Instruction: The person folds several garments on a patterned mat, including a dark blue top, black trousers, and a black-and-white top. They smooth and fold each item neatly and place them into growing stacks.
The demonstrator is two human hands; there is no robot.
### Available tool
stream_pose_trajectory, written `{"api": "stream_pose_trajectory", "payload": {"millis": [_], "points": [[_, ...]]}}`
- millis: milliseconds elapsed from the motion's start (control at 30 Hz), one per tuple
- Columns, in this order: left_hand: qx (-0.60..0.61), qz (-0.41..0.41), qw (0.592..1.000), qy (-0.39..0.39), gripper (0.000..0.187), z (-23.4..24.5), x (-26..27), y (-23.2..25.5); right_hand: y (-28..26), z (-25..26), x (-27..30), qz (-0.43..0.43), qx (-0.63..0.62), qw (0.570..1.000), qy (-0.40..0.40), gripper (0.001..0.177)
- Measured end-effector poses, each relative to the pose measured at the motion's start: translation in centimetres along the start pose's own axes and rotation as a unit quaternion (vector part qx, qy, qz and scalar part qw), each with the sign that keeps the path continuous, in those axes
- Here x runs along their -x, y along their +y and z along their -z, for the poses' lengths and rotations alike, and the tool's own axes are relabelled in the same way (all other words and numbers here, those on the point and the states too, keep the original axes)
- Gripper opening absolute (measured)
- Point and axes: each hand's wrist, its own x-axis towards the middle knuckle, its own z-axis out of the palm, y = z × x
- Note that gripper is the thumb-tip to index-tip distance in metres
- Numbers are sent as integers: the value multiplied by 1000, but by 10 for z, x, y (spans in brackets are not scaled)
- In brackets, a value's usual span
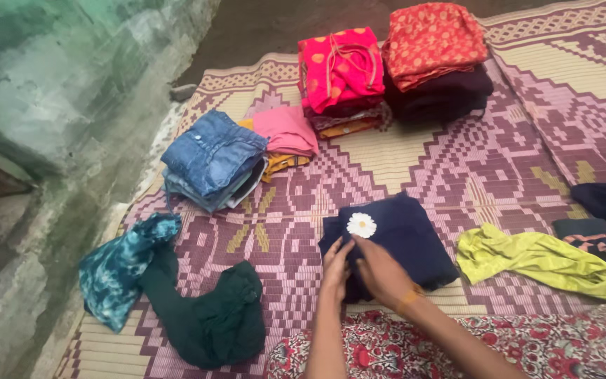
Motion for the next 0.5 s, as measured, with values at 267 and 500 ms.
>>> {"api": "stream_pose_trajectory", "payload": {"millis": [267, 500], "points": [[-67, -107, 976, 176, 47, 19, -52, -30, 106, 3, -13, -6, 303, 951, 68, 62], [-324, -46, 861, 390, 67, 9, -26, -26, 107, -47, -4, -36, 394, 918, -1, 76]]}}
